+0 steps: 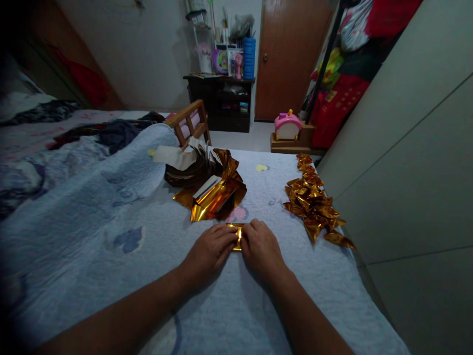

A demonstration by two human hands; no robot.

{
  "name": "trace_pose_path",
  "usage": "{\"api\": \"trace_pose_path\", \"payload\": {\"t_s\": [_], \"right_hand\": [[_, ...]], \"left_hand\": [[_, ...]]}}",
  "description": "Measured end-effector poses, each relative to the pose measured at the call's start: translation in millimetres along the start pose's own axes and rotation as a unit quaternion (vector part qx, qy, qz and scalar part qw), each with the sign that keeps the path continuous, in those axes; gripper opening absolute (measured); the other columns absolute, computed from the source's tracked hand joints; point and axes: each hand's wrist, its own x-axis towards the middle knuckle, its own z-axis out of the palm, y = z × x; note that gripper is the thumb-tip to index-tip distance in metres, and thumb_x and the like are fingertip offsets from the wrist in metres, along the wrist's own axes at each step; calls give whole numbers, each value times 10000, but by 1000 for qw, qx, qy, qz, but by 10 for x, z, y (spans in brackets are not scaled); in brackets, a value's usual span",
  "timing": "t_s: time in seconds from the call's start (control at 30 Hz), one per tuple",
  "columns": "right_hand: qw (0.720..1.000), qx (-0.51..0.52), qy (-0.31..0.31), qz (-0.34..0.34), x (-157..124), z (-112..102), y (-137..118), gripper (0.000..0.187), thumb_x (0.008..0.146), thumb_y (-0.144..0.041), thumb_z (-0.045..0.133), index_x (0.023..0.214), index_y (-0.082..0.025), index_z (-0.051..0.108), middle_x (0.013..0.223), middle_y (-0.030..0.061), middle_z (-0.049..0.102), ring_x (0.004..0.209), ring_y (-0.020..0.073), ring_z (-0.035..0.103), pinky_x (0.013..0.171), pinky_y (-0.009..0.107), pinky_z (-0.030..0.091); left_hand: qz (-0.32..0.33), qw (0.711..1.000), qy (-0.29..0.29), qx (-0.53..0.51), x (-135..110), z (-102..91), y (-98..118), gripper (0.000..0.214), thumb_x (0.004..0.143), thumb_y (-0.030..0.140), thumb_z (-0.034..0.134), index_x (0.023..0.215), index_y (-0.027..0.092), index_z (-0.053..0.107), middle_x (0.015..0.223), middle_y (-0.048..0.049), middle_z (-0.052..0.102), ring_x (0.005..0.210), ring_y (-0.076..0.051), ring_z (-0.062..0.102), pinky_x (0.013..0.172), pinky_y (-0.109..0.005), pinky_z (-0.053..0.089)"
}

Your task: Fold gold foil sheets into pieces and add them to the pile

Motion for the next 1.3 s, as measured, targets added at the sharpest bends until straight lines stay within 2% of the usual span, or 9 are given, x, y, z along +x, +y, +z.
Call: {"api": "trace_pose_path", "payload": {"t_s": [0.23, 0.6, 0.87, 1.1, 1.3], "right_hand": [[1000, -21, 5, -1, 4, 28, -10, 30, 922, -184, 611, 894, -173, 611, 946, 65, 601, 895, 215, 543, 798, 322, 413], [996, -78, 41, 3, -31, 90, -79, 135, 901, -300, 649, 923, -186, 580, 954, 80, 582, 905, 252, 511, 802, 366, 387], [992, -117, 51, -3, -68, 66, -74, 229, 882, -402, 668, 934, -198, 577, 987, 87, 576, 934, 274, 497, 803, 393, 382], [992, -115, 46, 2, -84, 24, 1, 330, 863, -501, 691, 980, -211, 587, 1027, 87, 584, 953, 284, 519, 807, 412, 405], [995, -88, 40, 2, -117, -6, 169, 386, 818, -444, 749, 1110, -239, 601, 1144, 101, 592, 1041, 317, 536, 854, 458, 436]], "left_hand": [[-11, 1000, 1, -24, 6, 20, -33, 244, 926, 115, 596, 1129, 213, 692, 1242, -76, 698, 1172, -257, 600, 1033, -479, 494], [-17, 999, -12, -28, -34, -2, -58, 312, 934, 96, 584, 1213, 214, 657, 1307, -64, 679, 1240, -255, 565, 1042, -478, 480], [-21, 999, -46, -8, -60, -29, -103, 308, 960, 165, 594, 1256, 240, 637, 1355, -47, 659, 1293, -263, 540, 1057, -489, 461], [-26, 998, -54, -5, -55, -30, -131, 309, 959, 196, 615, 1260, 251, 651, 1359, -40, 662, 1292, -265, 545, 1058, -490, 464], [-32, 998, -58, -1, -69, -24, -142, 307, 978, 201, 577, 1269, 263, 650, 1387, -38, 644, 1313, -261, 531, 1071, -496, 459]]}}
